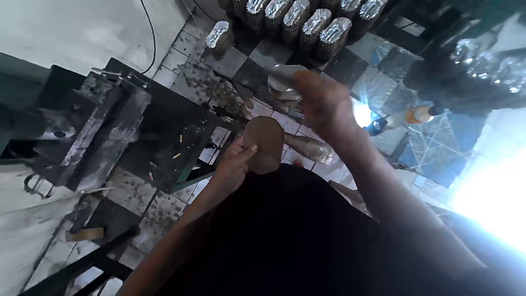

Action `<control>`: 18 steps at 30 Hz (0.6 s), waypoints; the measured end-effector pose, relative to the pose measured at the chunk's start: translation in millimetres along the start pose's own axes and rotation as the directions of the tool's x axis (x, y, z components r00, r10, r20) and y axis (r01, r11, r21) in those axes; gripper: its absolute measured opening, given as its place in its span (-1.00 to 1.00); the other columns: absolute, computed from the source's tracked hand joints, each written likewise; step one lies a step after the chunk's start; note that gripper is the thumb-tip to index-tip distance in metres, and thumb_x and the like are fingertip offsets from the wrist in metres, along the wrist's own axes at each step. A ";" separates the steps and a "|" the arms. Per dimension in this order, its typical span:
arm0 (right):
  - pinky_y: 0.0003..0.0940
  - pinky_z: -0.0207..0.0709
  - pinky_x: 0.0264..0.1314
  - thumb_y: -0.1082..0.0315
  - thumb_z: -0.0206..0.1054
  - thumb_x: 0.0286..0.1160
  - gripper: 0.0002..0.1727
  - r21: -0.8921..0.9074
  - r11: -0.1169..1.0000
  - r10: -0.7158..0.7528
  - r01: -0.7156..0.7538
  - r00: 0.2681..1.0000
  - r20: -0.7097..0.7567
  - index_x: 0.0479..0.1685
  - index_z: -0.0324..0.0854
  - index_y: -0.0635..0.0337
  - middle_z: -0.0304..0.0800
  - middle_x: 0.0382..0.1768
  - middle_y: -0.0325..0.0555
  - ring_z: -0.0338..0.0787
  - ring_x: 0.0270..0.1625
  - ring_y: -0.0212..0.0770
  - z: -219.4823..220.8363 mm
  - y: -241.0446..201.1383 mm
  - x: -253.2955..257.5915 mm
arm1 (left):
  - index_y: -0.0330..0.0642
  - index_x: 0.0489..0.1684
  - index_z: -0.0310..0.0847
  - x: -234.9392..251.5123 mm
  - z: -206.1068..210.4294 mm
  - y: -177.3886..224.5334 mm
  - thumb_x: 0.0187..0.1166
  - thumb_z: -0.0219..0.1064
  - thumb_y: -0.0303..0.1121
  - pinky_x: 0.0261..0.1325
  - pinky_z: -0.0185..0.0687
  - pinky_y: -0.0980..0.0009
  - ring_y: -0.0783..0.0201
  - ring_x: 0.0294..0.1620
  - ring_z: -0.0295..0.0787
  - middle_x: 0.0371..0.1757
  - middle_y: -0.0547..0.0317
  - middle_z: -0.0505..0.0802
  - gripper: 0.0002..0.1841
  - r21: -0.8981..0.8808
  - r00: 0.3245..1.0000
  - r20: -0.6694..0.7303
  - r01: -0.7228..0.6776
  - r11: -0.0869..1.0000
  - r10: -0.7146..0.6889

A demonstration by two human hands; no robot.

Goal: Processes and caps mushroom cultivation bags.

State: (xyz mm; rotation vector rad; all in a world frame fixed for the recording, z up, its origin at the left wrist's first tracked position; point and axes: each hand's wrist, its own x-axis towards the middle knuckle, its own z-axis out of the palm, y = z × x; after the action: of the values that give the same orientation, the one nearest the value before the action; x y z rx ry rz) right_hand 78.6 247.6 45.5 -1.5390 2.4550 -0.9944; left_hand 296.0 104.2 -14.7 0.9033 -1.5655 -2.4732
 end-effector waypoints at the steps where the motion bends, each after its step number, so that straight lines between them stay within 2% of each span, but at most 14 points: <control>1: 0.25 0.75 -0.04 0.55 0.19 0.55 -0.62 -0.032 0.994 -0.100 0.104 0.988 0.117 0.29 0.73 0.18 0.88 0.11 0.11 0.91 -0.02 0.15 10.5 -17.9 11.2 | -0.12 0.45 0.48 5.3 -13.8 8.0 0.77 0.15 -0.46 0.17 0.81 0.18 0.23 0.10 0.83 0.16 0.10 0.83 -0.67 0.040 1.000 0.004 0.005 0.999 -0.005; 2: 0.19 0.75 -0.07 0.54 0.25 0.52 -0.64 -0.022 0.982 -0.182 0.190 0.964 0.195 0.26 0.72 0.16 0.87 0.11 0.08 0.91 -0.03 0.11 23.1 -33.6 19.2 | -0.11 0.40 0.51 9.2 -28.9 17.8 0.75 0.19 -0.46 0.12 0.82 0.22 0.27 0.04 0.83 0.10 0.14 0.83 -0.70 0.079 1.000 -0.013 0.003 0.997 -0.002; 3: 0.07 0.78 -0.01 0.53 0.31 0.51 -0.68 0.032 0.978 -0.207 0.205 0.961 0.182 0.21 0.73 0.18 0.87 0.09 0.03 0.90 0.00 0.01 33.9 -46.3 22.9 | -0.10 0.37 0.53 12.0 -47.0 27.5 0.74 0.20 -0.46 0.11 0.81 0.25 0.30 0.02 0.82 0.07 0.17 0.83 -0.71 0.107 1.000 -0.006 -0.017 0.994 0.018; 4: -0.07 0.80 0.14 0.54 0.33 0.53 -0.70 0.157 0.977 -0.162 0.146 0.982 0.095 0.21 0.75 0.26 0.89 0.10 0.01 0.90 0.06 -0.11 40.8 -54.7 22.9 | -0.11 0.37 0.53 13.7 -66.1 35.9 0.74 0.19 -0.47 0.14 0.80 0.26 0.30 0.05 0.82 0.09 0.17 0.83 -0.71 0.109 0.999 0.017 -0.047 0.993 0.045; 5: -0.24 0.78 0.22 0.55 0.27 0.62 -0.72 0.308 0.950 -0.052 0.047 0.999 0.009 0.21 0.73 0.34 0.88 0.08 -0.01 0.87 0.08 -0.24 45.1 -60.2 20.7 | -0.10 0.40 0.53 14.3 -85.0 41.0 0.75 0.17 -0.48 0.18 0.80 0.25 0.29 0.09 0.82 0.13 0.17 0.83 -0.69 0.064 0.995 0.050 -0.084 0.994 0.081; 6: -0.38 0.76 0.16 0.50 0.21 0.70 -0.75 0.433 0.900 0.085 -0.055 0.995 -0.052 0.20 0.69 0.37 0.85 0.02 -0.08 0.84 0.02 -0.37 50.1 -62.4 19.1 | -0.08 0.37 0.55 14.5 -101.3 44.7 0.75 0.16 -0.47 0.20 0.80 0.25 0.30 0.11 0.82 0.14 0.18 0.84 -0.70 0.001 0.991 0.068 -0.119 0.993 0.119; 7: -0.48 0.76 0.05 0.43 0.18 0.76 -0.77 0.528 0.834 0.223 -0.158 0.973 -0.062 0.18 0.66 0.31 0.83 -0.06 -0.17 0.82 -0.07 -0.46 57.5 -63.0 17.9 | -0.07 0.36 0.55 14.3 -115.3 48.2 0.75 0.15 -0.47 0.22 0.78 0.26 0.30 0.13 0.81 0.15 0.19 0.83 -0.71 -0.045 0.986 0.077 -0.148 0.988 0.151; 9: -0.50 0.65 -0.37 0.33 0.20 0.77 -0.81 0.669 0.673 0.409 -0.315 0.913 0.019 0.02 0.68 0.21 0.77 -0.33 -0.23 0.70 -0.41 -0.45 78.6 -68.3 16.5 | -0.05 0.38 0.53 14.8 -132.3 56.6 0.76 0.13 -0.47 0.26 0.77 0.24 0.29 0.16 0.80 0.17 0.19 0.82 -0.70 -0.108 0.981 0.055 -0.178 0.978 0.184; 10: -0.45 0.59 -0.46 0.31 0.20 0.76 -0.81 0.705 0.606 0.443 -0.369 0.892 0.086 -0.03 0.67 0.21 0.74 -0.39 -0.20 0.65 -0.47 -0.40 87.8 -76.7 18.5 | -0.04 0.40 0.52 17.2 -135.7 60.8 0.77 0.11 -0.48 0.26 0.77 0.21 0.27 0.16 0.80 0.18 0.18 0.81 -0.68 -0.129 0.981 0.028 -0.189 0.974 0.194; 12: -0.32 0.75 -0.33 0.35 0.22 0.74 -0.81 0.776 0.488 0.431 -0.400 0.883 0.184 -0.02 0.69 0.26 0.81 -0.32 -0.14 0.78 -0.37 -0.31 102.5 -97.4 28.0 | 0.01 0.44 0.48 24.8 -134.8 67.1 0.80 0.05 -0.48 0.25 0.78 0.20 0.26 0.17 0.80 0.20 0.19 0.80 -0.67 -0.152 0.978 -0.016 -0.208 0.966 0.208; 14: -0.28 0.78 -0.21 0.40 0.23 0.71 -0.83 0.816 0.430 0.386 -0.385 0.896 0.219 -0.09 0.69 0.31 0.81 -0.33 -0.11 0.81 -0.31 -0.29 110.4 -115.2 40.7 | 0.03 0.51 0.42 29.0 -126.4 72.7 0.82 0.00 -0.47 0.25 0.78 0.19 0.25 0.18 0.80 0.21 0.18 0.79 -0.63 -0.150 0.973 -0.005 -0.227 0.962 0.229; 16: -0.34 0.74 -0.10 0.45 0.22 0.69 -0.83 0.816 0.445 0.295 -0.369 0.921 0.255 -0.11 0.70 0.37 0.79 -0.30 -0.09 0.79 -0.25 -0.33 107.1 -122.9 50.7 | -0.01 0.56 0.40 27.4 -114.3 76.9 0.80 0.02 -0.45 0.23 0.79 0.20 0.25 0.16 0.81 0.20 0.18 0.81 -0.60 -0.125 0.956 0.014 -0.290 0.949 0.293; 18: -0.33 0.74 0.03 0.44 0.24 0.69 -0.79 0.813 0.497 0.185 -0.304 0.952 0.243 0.04 0.67 0.43 0.81 -0.18 -0.01 0.80 -0.14 -0.31 94.8 -120.5 48.6 | -0.02 0.50 0.38 26.2 -99.5 76.2 0.77 0.09 -0.43 0.20 0.81 0.22 0.27 0.12 0.82 0.14 0.23 0.83 -0.64 -0.135 0.930 0.034 -0.358 0.924 0.365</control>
State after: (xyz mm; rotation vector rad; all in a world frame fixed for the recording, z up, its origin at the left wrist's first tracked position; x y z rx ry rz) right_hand 185.2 127.4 51.1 -0.8230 1.5489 -1.6121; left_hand 307.6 -21.3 8.1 0.4736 -1.4190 -2.3168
